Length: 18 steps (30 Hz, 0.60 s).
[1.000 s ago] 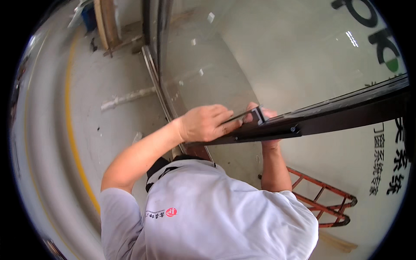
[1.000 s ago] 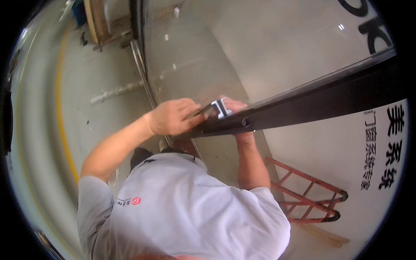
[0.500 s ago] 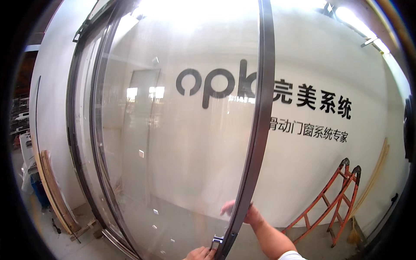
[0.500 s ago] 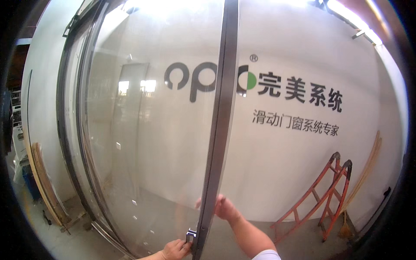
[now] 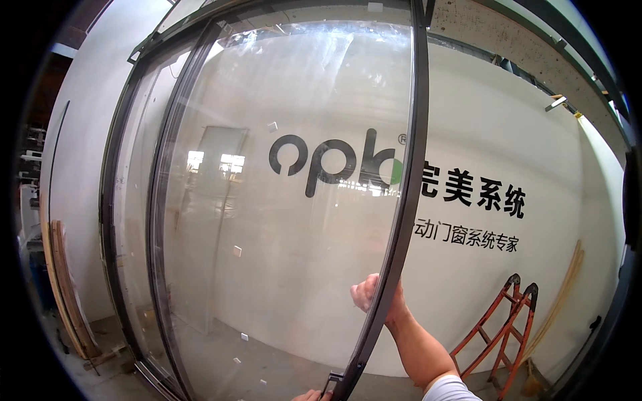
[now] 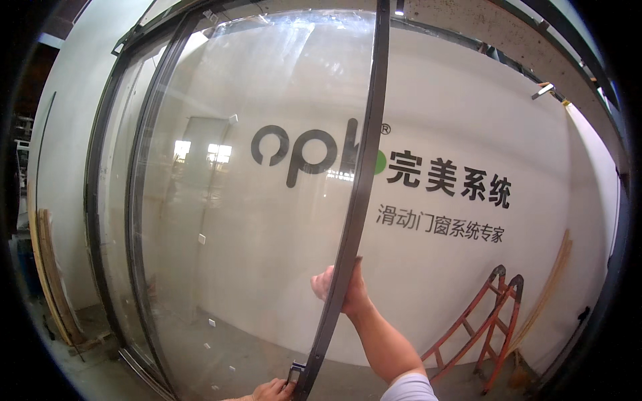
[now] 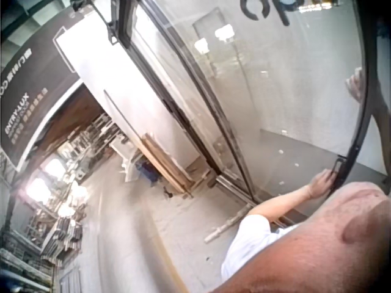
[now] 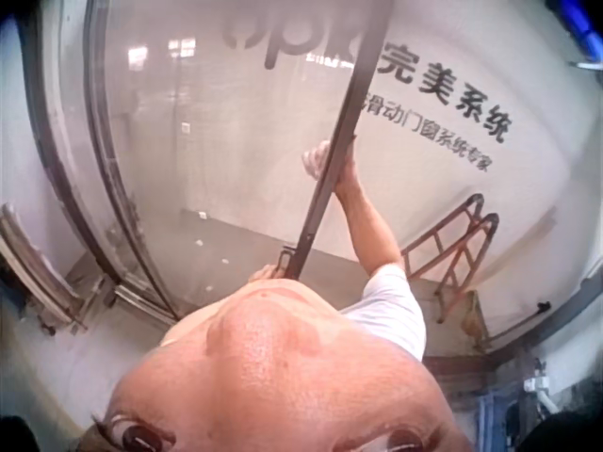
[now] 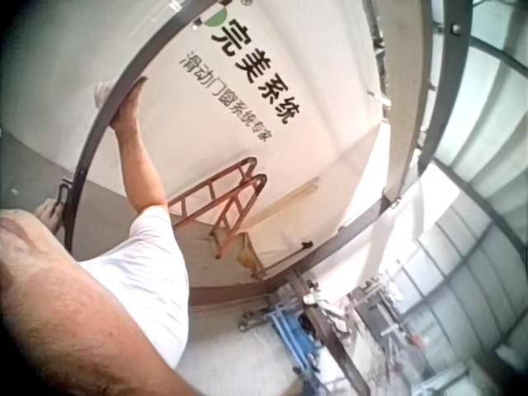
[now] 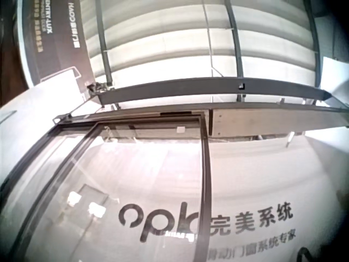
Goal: The person assembles a large window frame by hand, aligning and securing the vertical and horizontal sections. They use a screwdriver to tighten screws at the joints and repeatedly test the sliding mechanism of the glass panels. The person also retrieves additional hardware from a nearby cart to continue the assembly.
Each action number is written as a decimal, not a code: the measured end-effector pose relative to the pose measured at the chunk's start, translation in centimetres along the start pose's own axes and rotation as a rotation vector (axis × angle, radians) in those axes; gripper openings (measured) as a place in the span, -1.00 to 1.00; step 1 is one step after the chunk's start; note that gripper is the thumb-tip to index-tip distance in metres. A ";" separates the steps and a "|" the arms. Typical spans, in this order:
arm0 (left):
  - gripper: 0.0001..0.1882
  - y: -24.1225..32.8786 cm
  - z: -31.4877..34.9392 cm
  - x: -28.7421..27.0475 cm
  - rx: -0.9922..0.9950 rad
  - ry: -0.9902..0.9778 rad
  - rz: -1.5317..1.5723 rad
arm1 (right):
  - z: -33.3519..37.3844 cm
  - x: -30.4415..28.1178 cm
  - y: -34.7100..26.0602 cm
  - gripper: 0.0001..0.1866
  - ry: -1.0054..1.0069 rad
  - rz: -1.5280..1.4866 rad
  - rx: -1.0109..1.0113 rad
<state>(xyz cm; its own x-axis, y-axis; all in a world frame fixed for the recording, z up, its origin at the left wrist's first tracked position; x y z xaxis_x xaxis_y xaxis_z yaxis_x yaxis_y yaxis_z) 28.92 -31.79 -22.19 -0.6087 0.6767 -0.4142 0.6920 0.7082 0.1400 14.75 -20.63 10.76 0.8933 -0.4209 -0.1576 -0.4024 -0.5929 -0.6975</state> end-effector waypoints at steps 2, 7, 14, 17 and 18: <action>-0.68 -3.2 3.4 4.1 -0.026 0.029 0.116 | 0.2 0.2 0.0 -0.11 0.023 -0.004 0.026; -0.64 -0.2 -0.1 -0.7 0.265 -0.037 -0.160 | 0.2 0.5 0.0 -0.28 -0.003 -0.054 -0.015; -0.79 0.9 -2.1 -1.4 -0.190 -0.270 0.032 | 0.7 -0.3 0.3 -0.25 0.010 -0.051 -0.024; -0.77 1.6 -2.6 -1.6 -0.175 -0.158 -0.024 | 1.0 -0.6 0.5 -0.23 0.121 -0.011 0.025; -0.76 1.6 -2.7 -1.7 -0.174 -0.136 -0.046 | 1.6 -0.1 0.3 -0.20 0.229 0.051 0.069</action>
<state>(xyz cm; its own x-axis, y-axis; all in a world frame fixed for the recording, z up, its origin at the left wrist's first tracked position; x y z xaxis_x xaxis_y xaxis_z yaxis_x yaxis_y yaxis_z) 30.04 -31.26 -18.85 -0.5720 0.6181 -0.5392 0.5804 0.7695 0.2664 14.83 -19.71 9.45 0.8005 -0.5982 -0.0362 -0.4238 -0.5223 -0.7400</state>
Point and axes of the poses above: each hand's wrist, its own z-axis away from the middle knuckle, its own x-axis out of the palm, y = z × x, the point moved 4 cm from there along -z, towards the middle knuckle, and after that the axes turned 9 degrees about z, right-handed, at the moved point
